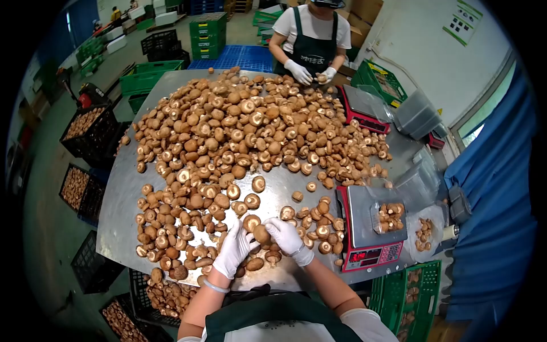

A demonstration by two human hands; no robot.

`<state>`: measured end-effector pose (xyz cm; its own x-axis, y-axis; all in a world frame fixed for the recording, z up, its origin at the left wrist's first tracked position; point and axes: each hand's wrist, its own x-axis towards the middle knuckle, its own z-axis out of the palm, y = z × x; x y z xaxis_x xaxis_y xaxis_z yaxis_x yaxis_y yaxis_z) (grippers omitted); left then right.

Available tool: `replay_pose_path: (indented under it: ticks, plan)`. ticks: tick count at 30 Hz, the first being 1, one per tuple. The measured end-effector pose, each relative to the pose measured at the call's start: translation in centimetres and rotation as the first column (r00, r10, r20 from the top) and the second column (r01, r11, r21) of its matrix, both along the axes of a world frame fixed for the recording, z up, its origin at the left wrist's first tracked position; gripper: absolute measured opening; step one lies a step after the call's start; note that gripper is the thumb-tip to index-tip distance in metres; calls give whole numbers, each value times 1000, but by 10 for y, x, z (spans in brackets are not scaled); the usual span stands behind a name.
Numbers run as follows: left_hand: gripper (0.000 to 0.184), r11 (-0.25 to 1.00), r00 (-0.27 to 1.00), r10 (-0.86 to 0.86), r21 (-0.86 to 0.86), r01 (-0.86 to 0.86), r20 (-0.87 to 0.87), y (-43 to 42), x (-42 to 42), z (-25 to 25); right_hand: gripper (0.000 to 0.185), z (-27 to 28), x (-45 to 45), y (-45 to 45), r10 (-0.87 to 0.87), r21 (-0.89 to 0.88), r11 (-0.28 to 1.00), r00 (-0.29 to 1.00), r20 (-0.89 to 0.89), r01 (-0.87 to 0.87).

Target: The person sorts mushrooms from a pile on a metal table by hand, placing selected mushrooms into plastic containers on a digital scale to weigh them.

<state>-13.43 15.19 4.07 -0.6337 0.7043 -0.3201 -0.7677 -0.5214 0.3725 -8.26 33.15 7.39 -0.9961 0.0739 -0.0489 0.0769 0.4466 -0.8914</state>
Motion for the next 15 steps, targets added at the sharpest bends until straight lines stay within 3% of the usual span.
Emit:
replay_pose_path:
  ticks: [2,3,5,7,9,10,12,15]
  plan:
    - [49,1000,999,-4,23,3,39,14,7,1,32,-9,11,12,-39,-85,995,998,58,43]
    - [47,998,996,30,-62,-25,86,26,15,20,33,-10,18,18,-54,-187,981,999,-5,52]
    - [43,999,941,24,-43,-10,337,46,21,2,32,-26,39,38,-68,-406,913,995,-69,34]
    - [38,995,943,26,-97,7,331,75,30,14,32,4,69,56,-88,-318,945,996,-32,73]
    - [38,991,949,-129,-6,136,288,108,34,26,26,10,100,80,-98,-355,930,995,6,94]
    - [39,979,974,-203,17,203,98,127,36,37,26,7,118,95,-86,-390,917,996,21,87]
    - [41,976,961,-183,-152,153,-209,175,49,64,24,10,152,120,-80,-439,894,996,46,92]
    - [40,953,796,-256,-283,112,-549,253,68,110,22,12,204,156,-126,-351,928,992,31,129]
